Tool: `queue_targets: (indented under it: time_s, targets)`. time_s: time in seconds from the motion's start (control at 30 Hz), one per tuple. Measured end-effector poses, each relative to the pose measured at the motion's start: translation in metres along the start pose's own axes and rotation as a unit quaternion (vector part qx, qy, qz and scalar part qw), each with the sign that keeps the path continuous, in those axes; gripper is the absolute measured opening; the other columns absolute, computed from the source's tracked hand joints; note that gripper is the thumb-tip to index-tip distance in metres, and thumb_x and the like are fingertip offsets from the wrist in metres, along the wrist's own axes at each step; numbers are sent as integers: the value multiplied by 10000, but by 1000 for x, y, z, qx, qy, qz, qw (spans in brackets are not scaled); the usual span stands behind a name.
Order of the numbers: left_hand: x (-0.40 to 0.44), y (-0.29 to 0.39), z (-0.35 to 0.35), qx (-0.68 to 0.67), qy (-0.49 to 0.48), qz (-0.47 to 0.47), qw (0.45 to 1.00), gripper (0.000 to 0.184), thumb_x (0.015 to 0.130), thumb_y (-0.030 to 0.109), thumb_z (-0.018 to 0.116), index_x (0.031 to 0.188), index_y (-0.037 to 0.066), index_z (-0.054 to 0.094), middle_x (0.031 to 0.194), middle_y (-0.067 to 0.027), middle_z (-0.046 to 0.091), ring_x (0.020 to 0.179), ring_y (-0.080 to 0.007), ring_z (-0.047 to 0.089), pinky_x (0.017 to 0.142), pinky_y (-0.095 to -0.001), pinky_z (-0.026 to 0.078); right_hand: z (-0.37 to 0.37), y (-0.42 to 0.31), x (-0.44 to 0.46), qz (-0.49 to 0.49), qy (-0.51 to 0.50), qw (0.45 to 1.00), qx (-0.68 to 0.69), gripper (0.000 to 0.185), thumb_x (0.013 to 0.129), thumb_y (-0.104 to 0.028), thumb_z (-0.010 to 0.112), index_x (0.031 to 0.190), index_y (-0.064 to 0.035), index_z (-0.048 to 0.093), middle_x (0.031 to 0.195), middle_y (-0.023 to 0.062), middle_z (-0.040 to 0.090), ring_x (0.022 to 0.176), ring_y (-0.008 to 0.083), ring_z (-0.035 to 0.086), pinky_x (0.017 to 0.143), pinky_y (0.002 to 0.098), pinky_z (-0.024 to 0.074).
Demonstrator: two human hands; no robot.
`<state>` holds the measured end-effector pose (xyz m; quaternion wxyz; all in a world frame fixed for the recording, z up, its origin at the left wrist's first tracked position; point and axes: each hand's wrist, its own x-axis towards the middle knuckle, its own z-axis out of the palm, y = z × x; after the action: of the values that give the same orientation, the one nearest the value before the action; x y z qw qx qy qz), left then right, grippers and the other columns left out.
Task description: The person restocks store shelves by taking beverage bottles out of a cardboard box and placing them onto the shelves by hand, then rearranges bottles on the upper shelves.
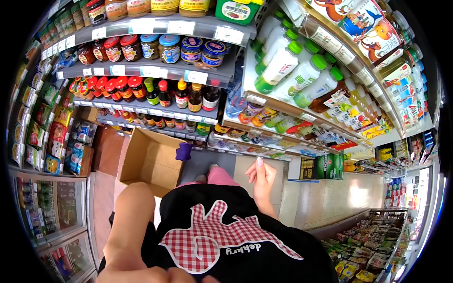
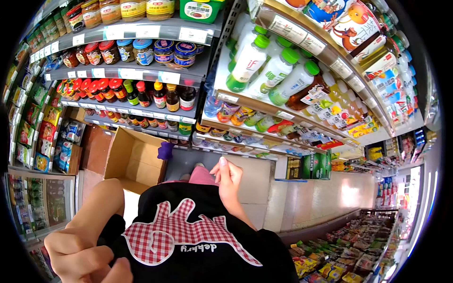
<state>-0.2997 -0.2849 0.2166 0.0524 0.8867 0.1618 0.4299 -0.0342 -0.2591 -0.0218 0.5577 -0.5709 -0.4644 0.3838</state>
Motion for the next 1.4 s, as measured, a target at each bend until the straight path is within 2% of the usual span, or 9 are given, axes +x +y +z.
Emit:
queue_targets:
  time_s: [0.1, 0.27, 0.37, 0.57, 0.63, 0.83, 0.97, 1.17, 1.4]
  targets:
    - [15, 8, 21, 19, 14, -78, 997, 212, 724, 355, 676, 847, 186, 639, 620, 25, 376, 495, -137, 310, 511, -317, 238, -3, 2, 2, -2, -16, 1000, -13, 570, 1076, -337, 449, 654, 2, 628, 567, 62, 576, 440, 78, 462, 438, 228, 327]
    - [57, 25, 18, -56, 2, -276, 959, 517, 845, 655, 570, 649, 179, 524, 575, 66, 271, 465, -120, 253, 544, -350, 209, -5, 1, 3, -15, 8, 1000, -16, 572, 1071, -350, 459, 646, -2, 617, 583, 73, 599, 445, 83, 474, 425, 231, 322]
    - [42, 15, 28, 9, 73, -158, 985, 588, 839, 682, 602, 655, 124, 570, 584, 30, 314, 486, -133, 264, 524, -330, 234, -7, 2, 7, -20, 33, 999, 0, 575, 1068, -363, 470, 652, 5, 622, 562, 60, 584, 436, 83, 463, 426, 227, 315]
    - [25, 6, 2, -14, -6, 17, 1000, 247, 846, 311, 636, 951, 115, 744, 692, -67, 566, 507, -146, 399, 435, -252, 339, -7, -1, 8, 0, 9, 1000, 15, 534, 1065, -317, 491, 665, 7, 631, 571, 37, 585, 449, 63, 455, 445, 230, 323]
    - [23, 4, 2, -5, -19, 69, 997, 447, 739, 247, 635, 1174, 200, 730, 713, -46, 596, 496, -137, 391, 431, -271, 346, -6, 1, 9, -2, -1, 1000, 29, 540, 1069, -329, 477, 671, 2, 633, 582, 46, 590, 449, 74, 471, 441, 225, 334]
    - [15, 23, 33, 52, 77, -95, 991, 411, 529, 420, 674, 783, 98, 699, 639, -19, 368, 475, -173, 281, 500, -408, 343, -10, 4, 11, -14, -5, 1000, 7, 557, 1069, -350, 473, 674, 8, 635, 582, 57, 602, 442, 78, 491, 425, 224, 327]
    - [63, 22, 14, 7, -83, -152, 985, 402, 852, 570, 627, 720, 191, 622, 567, 66, 237, 447, -109, 280, 540, -346, 211, -11, 5, 12, -16, -2, 1000, -1, 568, 1073, -365, 458, 673, 4, 619, 612, 91, 622, 442, 87, 488, 421, 231, 363]
    - [71, 34, 24, 4, 62, -244, 968, 542, 802, 667, 646, 693, 138, 604, 560, 47, 253, 436, -124, 258, 511, -336, 202, -11, 1, 12, -15, 8, 999, 35, 526, 1065, -295, 492, 659, 11, 626, 579, 49, 599, 461, 64, 460, 461, 234, 324]
    - [23, -5, -9, -13, -95, 51, 994, 256, 844, 453, 724, 865, 198, 748, 761, -28, 475, 576, -162, 372, 489, -292, 299, -13, 5, 12, -20, -1, 1000, 3, 579, 1076, -352, 447, 664, 12, 628, 563, 59, 572, 443, 87, 478, 436, 230, 352]
